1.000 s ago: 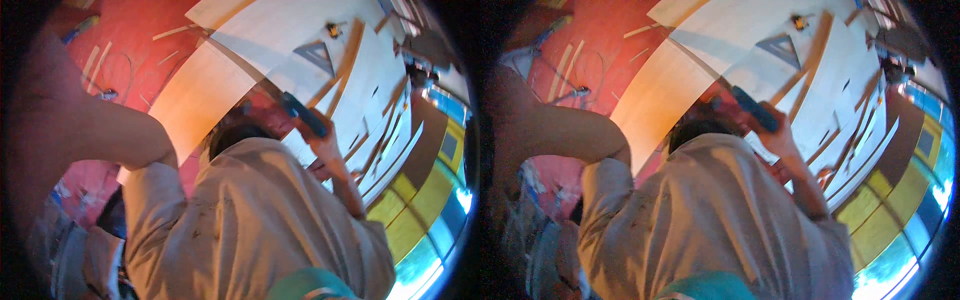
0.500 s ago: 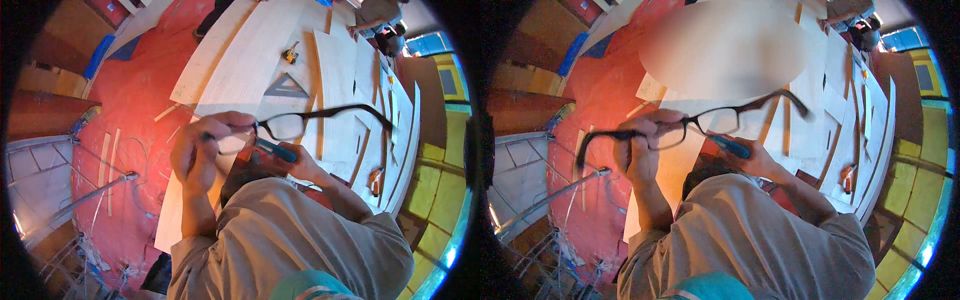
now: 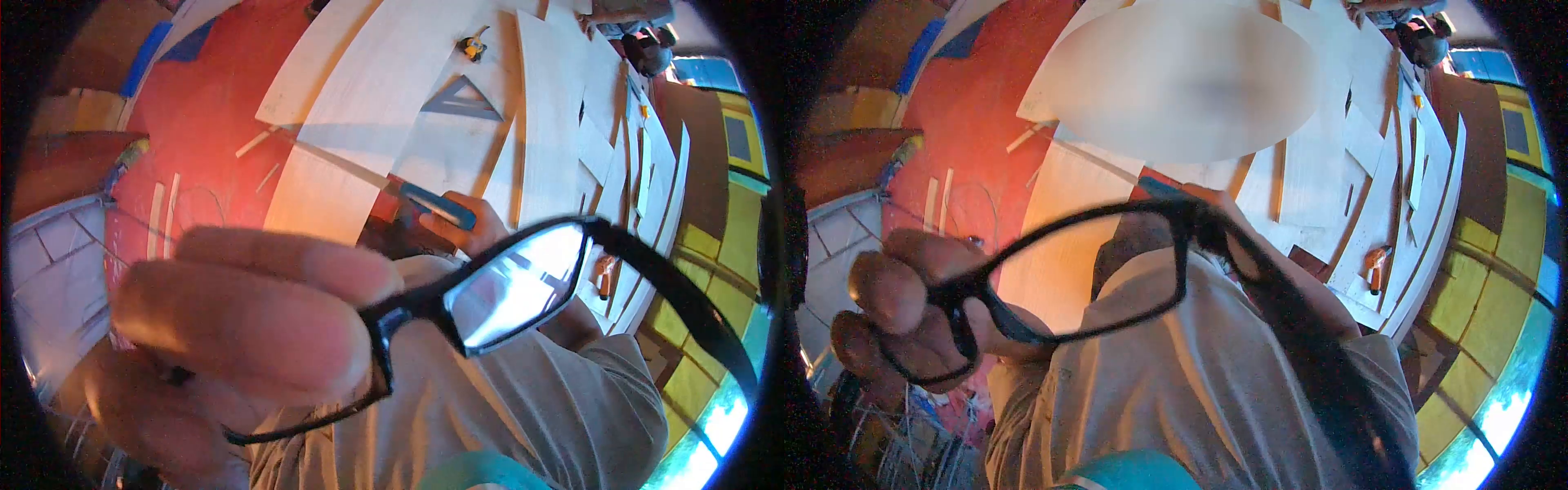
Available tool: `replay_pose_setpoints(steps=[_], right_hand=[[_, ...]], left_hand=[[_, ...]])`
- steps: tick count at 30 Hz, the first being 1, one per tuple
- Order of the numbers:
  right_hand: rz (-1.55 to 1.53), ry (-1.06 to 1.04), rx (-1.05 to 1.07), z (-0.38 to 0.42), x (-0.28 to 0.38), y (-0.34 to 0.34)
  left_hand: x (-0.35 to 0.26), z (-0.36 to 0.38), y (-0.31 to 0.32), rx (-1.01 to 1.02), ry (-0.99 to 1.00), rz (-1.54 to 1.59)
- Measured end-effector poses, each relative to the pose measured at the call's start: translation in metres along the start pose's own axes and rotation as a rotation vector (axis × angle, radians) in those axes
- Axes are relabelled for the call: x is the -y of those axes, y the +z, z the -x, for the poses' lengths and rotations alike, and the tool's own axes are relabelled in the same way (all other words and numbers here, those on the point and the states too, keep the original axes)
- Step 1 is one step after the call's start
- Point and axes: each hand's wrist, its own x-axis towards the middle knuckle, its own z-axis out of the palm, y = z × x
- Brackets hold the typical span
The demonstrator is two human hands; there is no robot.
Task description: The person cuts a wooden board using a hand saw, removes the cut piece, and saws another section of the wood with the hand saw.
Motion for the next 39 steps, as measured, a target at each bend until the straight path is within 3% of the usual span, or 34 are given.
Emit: replay_pose_setpoints(steps=[2, 4, 5, 19, 21, 25, 27, 29, 34, 35, 37, 38, 39], right_hand=[[0.009, -0.090, -0.057, 0.001, 0.003, 0.010], [0.115, 0.062, -0.029, 0.000, 0.016, 0.002], [0.229, -0.050, -0.055, 0.001, 0.019, 0.000], [0.190, 0.028, -0.009, 0.004, 0.030, 0.007], [0.028, 0.111, 0.038, 0.004, 0.032, 0.005], [0.102, 0.155, 0.059, 0.005, 0.039, 0.004], [0.258, -0.087, -0.007, 0.003, 0.039, 0.016], [0.274, -0.027, 0.009, 0.003, 0.041, 0.019], [0.349, -0.041, 0.048, -0.023, 0.048, 0.025], [0.320, -0.188, -0.007, -0.032, 0.029, 0.031], [0.395, -0.158, 0.012, -0.042, 0.035, 0.036], [0.454, -0.124, 0.016, -0.048, 0.038, 0.039], [0.438, -0.117, 0.013, -0.053, 0.038, 0.041]], left_hand=[[-0.007, -0.001, -0.004, 0.011, 0.001, -0.002], [-0.009, -0.007, -0.012, 0.047, 0.001, 0.029], [-0.008, -0.008, -0.013, 0.053, 0.015, 0.048], [-0.020, -0.004, 0.007, 0.051, 0.005, 0.057], [-0.016, -0.005, 0.007, 0.037, 0.022, 0.041], [-0.016, 0.005, -0.003, -0.032, 0.038, 0.002], [-0.021, 0.012, -0.012, -0.070, 0.050, -0.039], [-0.026, 0.019, -0.024, -0.118, 0.055, -0.101], [-0.023, 0.054, -0.093, -0.443, 0.050, -0.482], [-0.011, 0.067, -0.113, -0.583, -0.042, -0.654], [0.035, 0.116, -0.177, -0.808, -0.601, -1.134], [0.076, 0.102, -0.174, -0.744, -0.401, -0.687], [0.108, 0.144, -0.214, -0.743, -0.673, -0.944]])
